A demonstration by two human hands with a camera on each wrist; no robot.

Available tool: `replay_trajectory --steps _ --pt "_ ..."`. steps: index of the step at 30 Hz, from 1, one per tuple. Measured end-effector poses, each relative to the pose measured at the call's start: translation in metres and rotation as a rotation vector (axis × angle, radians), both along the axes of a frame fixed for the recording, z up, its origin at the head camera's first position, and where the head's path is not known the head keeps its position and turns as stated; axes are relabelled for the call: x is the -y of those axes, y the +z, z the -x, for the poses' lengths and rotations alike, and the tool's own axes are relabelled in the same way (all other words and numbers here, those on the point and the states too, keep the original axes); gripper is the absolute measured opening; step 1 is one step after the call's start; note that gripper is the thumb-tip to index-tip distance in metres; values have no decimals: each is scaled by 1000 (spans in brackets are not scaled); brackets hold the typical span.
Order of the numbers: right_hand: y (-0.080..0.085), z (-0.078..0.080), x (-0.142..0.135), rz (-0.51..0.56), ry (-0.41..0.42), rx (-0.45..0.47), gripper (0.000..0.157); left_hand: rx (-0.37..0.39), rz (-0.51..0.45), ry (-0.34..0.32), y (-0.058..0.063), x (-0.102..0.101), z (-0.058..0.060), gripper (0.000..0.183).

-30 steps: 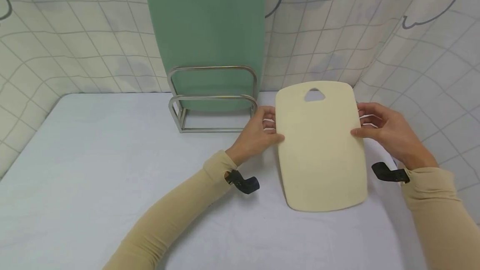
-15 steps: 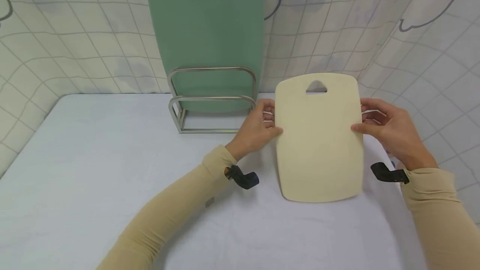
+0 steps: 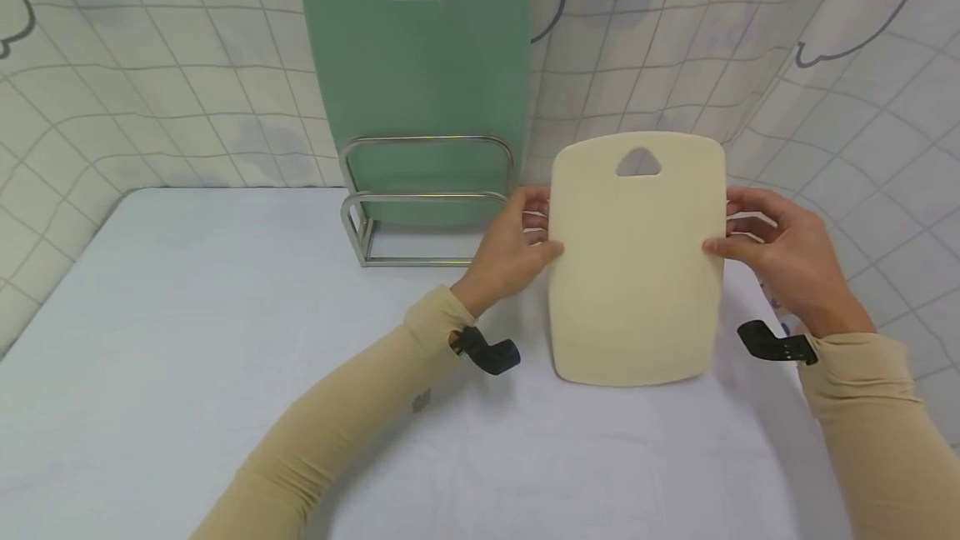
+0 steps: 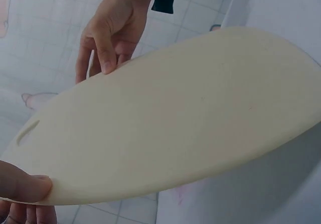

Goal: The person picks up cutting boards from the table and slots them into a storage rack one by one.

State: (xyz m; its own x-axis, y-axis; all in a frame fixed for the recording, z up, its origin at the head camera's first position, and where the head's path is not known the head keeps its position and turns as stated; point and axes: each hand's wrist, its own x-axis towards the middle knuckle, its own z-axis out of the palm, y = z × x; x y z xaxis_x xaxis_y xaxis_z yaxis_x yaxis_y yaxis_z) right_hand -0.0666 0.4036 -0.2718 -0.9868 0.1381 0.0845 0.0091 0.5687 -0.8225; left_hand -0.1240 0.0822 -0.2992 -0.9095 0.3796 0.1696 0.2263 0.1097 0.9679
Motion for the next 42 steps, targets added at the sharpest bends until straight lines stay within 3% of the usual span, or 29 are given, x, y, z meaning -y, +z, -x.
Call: replay_trajectory --steps 7,17,27,42 --pt "5 1 4 46 -30 -42 63 -86 1 31 9 0 0 56" --pt "12 1 6 11 -74 -103 66 -173 -11 27 21 0 2 52" --pt "21 3 10 -6 -111 -116 67 -219 4 37 26 -2 5 49" --pt "25 6 26 38 -139 -226 68 -282 1 58 34 3 13 47"
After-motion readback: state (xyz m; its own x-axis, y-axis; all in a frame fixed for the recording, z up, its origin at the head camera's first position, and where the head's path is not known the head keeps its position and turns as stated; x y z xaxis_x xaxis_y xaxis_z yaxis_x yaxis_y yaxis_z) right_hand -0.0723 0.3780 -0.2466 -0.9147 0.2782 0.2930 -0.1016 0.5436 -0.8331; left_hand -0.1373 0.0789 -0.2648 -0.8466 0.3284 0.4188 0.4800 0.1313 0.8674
